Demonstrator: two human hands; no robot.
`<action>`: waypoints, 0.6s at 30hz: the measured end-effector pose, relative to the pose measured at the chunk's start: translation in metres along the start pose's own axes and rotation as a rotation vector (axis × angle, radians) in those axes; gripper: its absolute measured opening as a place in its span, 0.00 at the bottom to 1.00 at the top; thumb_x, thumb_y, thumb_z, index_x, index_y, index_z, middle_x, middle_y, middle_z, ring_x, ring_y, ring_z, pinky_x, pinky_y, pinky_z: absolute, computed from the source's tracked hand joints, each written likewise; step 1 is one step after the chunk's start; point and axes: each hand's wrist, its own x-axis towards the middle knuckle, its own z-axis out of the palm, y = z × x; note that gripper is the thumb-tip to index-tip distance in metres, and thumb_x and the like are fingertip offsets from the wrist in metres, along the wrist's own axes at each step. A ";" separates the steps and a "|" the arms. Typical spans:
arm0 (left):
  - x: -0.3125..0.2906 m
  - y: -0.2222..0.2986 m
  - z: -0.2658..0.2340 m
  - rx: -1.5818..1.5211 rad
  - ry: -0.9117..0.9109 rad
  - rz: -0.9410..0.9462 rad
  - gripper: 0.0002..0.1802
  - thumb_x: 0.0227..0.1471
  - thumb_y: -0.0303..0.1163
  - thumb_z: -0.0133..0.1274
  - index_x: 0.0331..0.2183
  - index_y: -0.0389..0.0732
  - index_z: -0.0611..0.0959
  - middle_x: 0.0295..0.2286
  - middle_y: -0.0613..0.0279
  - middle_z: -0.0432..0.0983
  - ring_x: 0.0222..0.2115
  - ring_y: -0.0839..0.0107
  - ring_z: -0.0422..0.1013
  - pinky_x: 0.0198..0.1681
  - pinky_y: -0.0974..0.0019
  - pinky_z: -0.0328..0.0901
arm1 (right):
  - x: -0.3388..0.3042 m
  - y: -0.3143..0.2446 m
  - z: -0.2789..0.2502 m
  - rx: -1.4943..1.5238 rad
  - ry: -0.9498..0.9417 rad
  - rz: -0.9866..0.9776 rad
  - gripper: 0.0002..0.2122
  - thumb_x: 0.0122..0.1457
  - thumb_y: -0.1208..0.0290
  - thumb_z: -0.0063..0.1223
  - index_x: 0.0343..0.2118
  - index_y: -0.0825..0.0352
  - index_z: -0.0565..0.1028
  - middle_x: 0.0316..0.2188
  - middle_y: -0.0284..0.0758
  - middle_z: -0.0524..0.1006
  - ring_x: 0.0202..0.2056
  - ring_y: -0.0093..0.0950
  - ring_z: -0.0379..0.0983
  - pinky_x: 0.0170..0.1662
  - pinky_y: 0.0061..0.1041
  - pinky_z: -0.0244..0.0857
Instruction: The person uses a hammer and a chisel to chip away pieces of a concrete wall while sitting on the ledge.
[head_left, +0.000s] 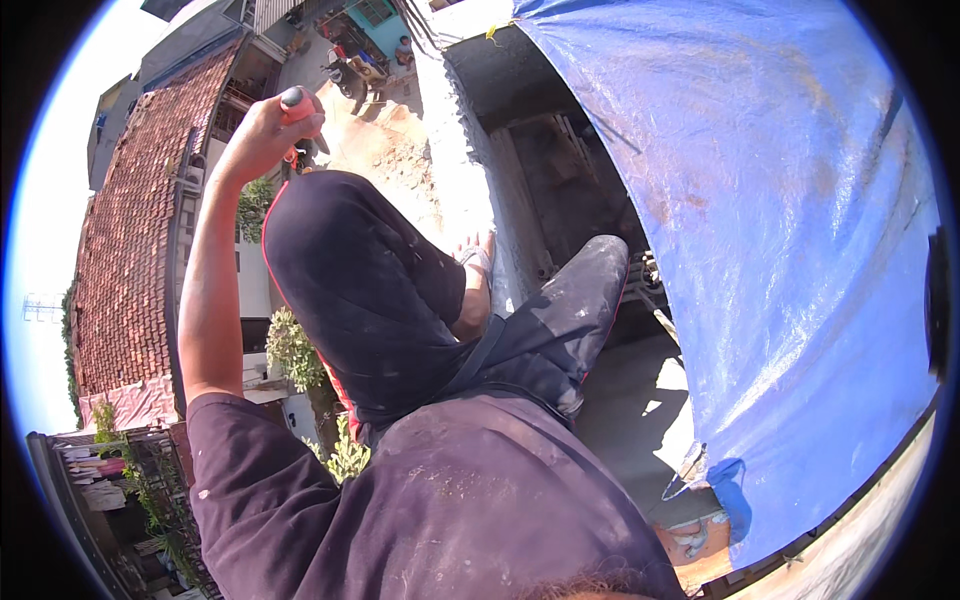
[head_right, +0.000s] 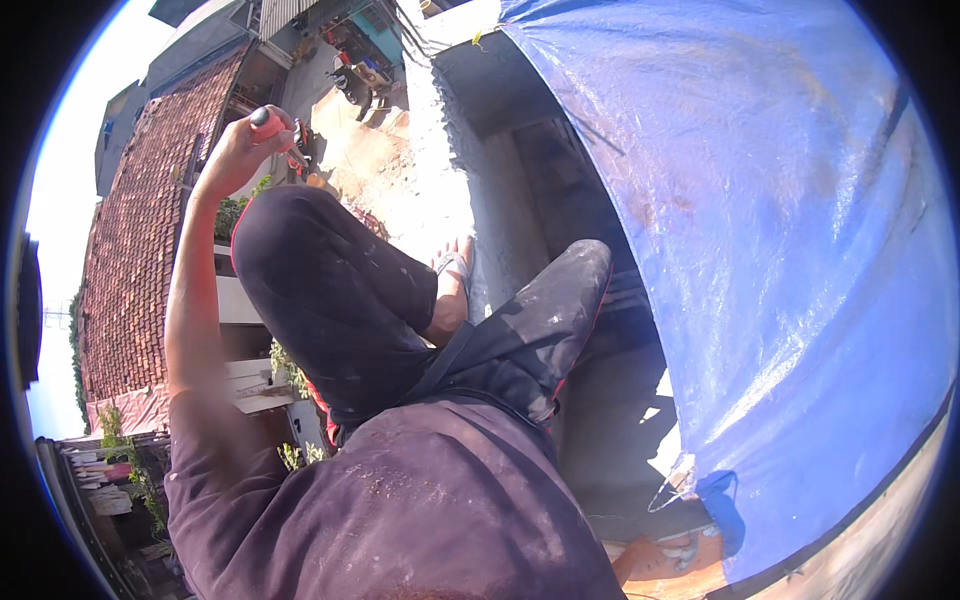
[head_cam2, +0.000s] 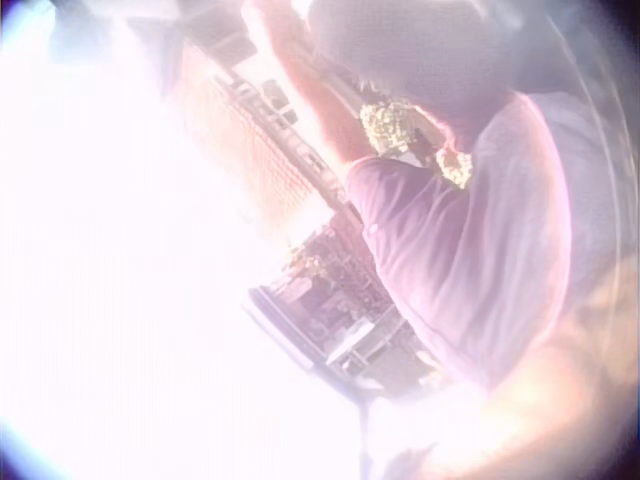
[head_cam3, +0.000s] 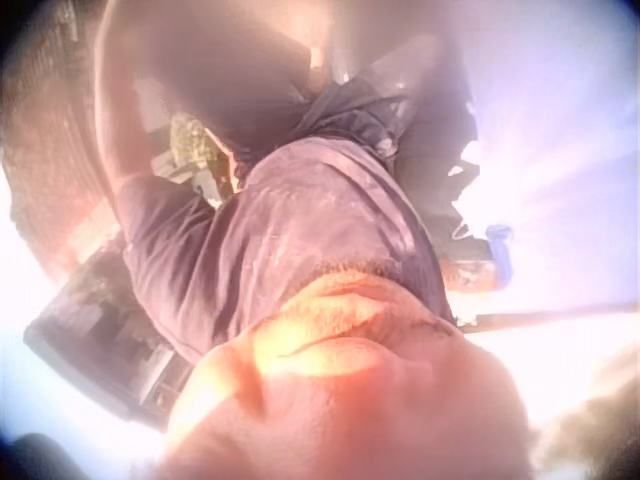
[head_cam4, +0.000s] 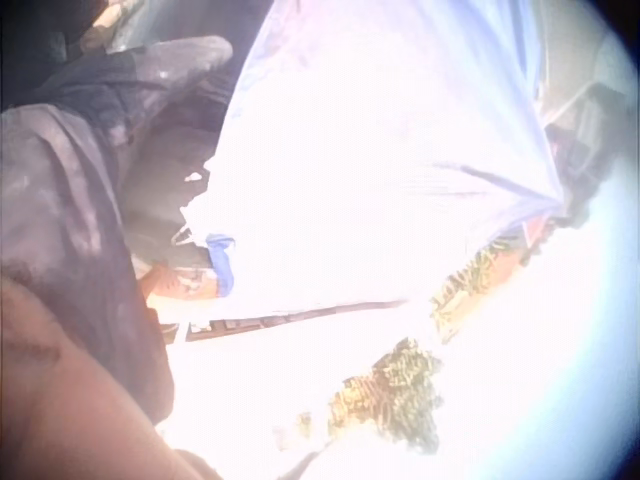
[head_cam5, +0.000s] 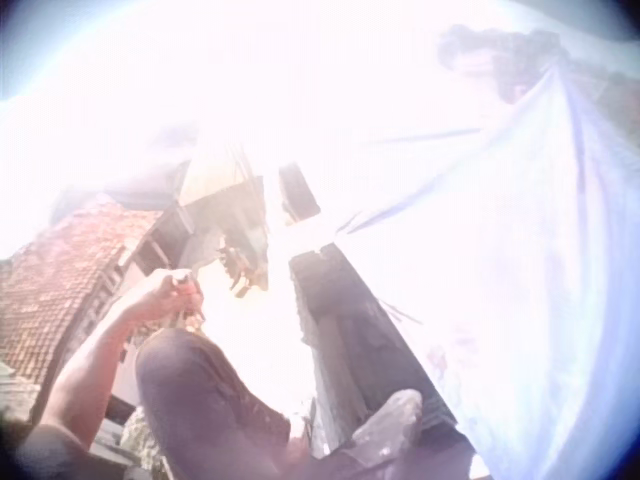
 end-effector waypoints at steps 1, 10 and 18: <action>0.009 -0.009 0.013 -0.030 0.013 0.072 0.14 0.59 0.39 0.60 0.39 0.39 0.82 0.29 0.65 0.80 0.32 0.76 0.74 0.41 0.66 0.69 | -0.004 0.002 -0.007 0.003 -0.018 -0.017 0.36 0.53 0.44 0.63 0.54 0.70 0.69 0.49 0.42 0.74 0.51 0.39 0.75 0.47 0.40 0.73; 0.124 -0.057 0.120 -0.184 -0.130 0.176 0.12 0.58 0.39 0.59 0.35 0.39 0.84 0.29 0.64 0.82 0.32 0.76 0.76 0.41 0.66 0.70 | -0.027 -0.006 -0.081 0.101 -0.162 -0.071 0.35 0.54 0.53 0.63 0.60 0.71 0.68 0.56 0.46 0.74 0.58 0.44 0.71 0.57 0.44 0.70; 0.170 -0.097 0.175 -0.207 -0.105 0.162 0.15 0.58 0.43 0.58 0.36 0.40 0.85 0.29 0.63 0.83 0.30 0.71 0.77 0.38 0.63 0.70 | 0.020 0.020 -0.023 0.224 -0.199 0.078 0.28 0.53 0.57 0.64 0.49 0.76 0.75 0.47 0.51 0.79 0.49 0.45 0.79 0.49 0.41 0.76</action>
